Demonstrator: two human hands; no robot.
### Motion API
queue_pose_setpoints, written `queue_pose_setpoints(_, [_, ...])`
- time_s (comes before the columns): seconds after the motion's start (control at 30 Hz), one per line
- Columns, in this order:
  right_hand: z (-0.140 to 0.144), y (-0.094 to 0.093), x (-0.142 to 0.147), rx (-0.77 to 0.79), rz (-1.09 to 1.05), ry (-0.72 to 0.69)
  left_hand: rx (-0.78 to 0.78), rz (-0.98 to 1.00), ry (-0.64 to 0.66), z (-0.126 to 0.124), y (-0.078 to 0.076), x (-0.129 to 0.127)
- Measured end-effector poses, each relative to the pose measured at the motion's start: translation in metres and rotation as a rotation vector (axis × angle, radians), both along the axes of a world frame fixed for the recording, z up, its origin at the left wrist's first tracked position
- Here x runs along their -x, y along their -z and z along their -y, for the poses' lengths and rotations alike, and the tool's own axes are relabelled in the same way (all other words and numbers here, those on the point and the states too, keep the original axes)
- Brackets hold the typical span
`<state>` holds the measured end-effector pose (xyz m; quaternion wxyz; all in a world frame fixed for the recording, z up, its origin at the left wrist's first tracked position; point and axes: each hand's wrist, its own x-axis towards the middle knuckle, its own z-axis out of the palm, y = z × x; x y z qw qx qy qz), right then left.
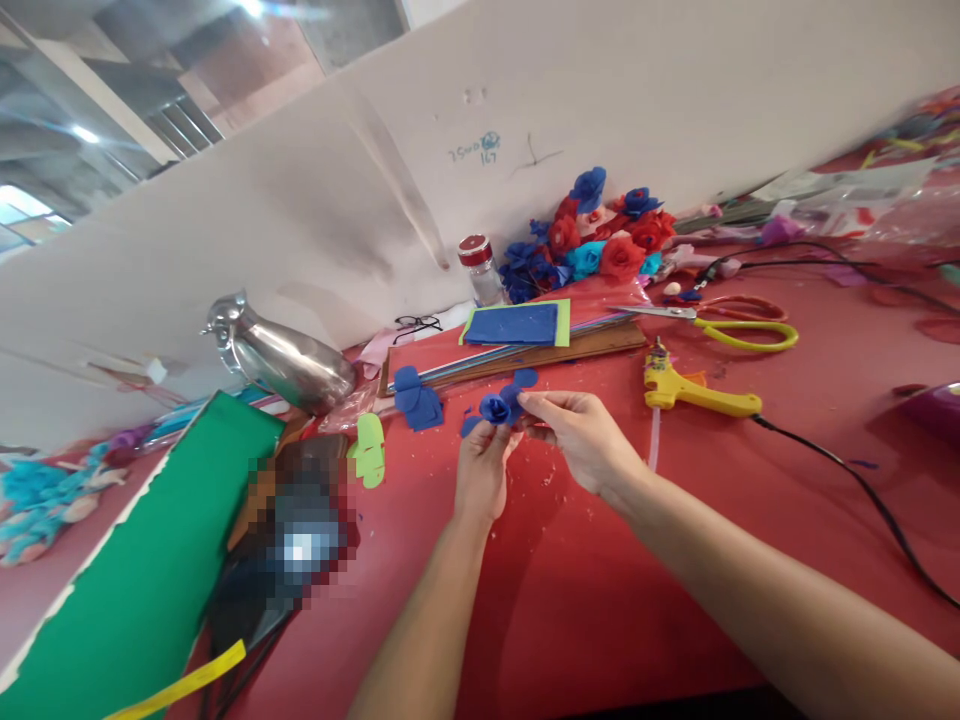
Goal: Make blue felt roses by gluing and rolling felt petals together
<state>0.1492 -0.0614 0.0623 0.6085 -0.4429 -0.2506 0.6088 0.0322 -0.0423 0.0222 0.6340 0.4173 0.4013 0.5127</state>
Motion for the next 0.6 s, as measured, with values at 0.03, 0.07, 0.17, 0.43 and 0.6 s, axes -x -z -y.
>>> queue_pose_setpoints(0.03, [0.0001,0.0006,0.0000,0.000,-0.004,0.001,0.001,-0.003,-0.004,-0.0002,0.0002,0.0002])
queue_pose_setpoints(0.07, [0.0001,0.0011,0.0000,-0.001,-0.004,0.001,0.000,-0.007,-0.006,-0.0002,0.0003,0.0003])
queue_pose_setpoints(0.17, [0.0004,0.0019,0.0001,-0.015,0.006,-0.006,-0.017,-0.031,-0.005,0.0001,0.0002,0.0004])
queue_pose_setpoints(0.43, [0.0016,-0.0027,0.0028,-0.005,0.011,0.006,-0.035,-0.033,-0.009,-0.0004,0.0040,0.0019])
queue_pose_setpoints(0.6, [0.0045,-0.0033,0.0030,-0.051,0.071,0.044,-0.058,-0.026,-0.005,-0.0014,0.0042,0.0016])
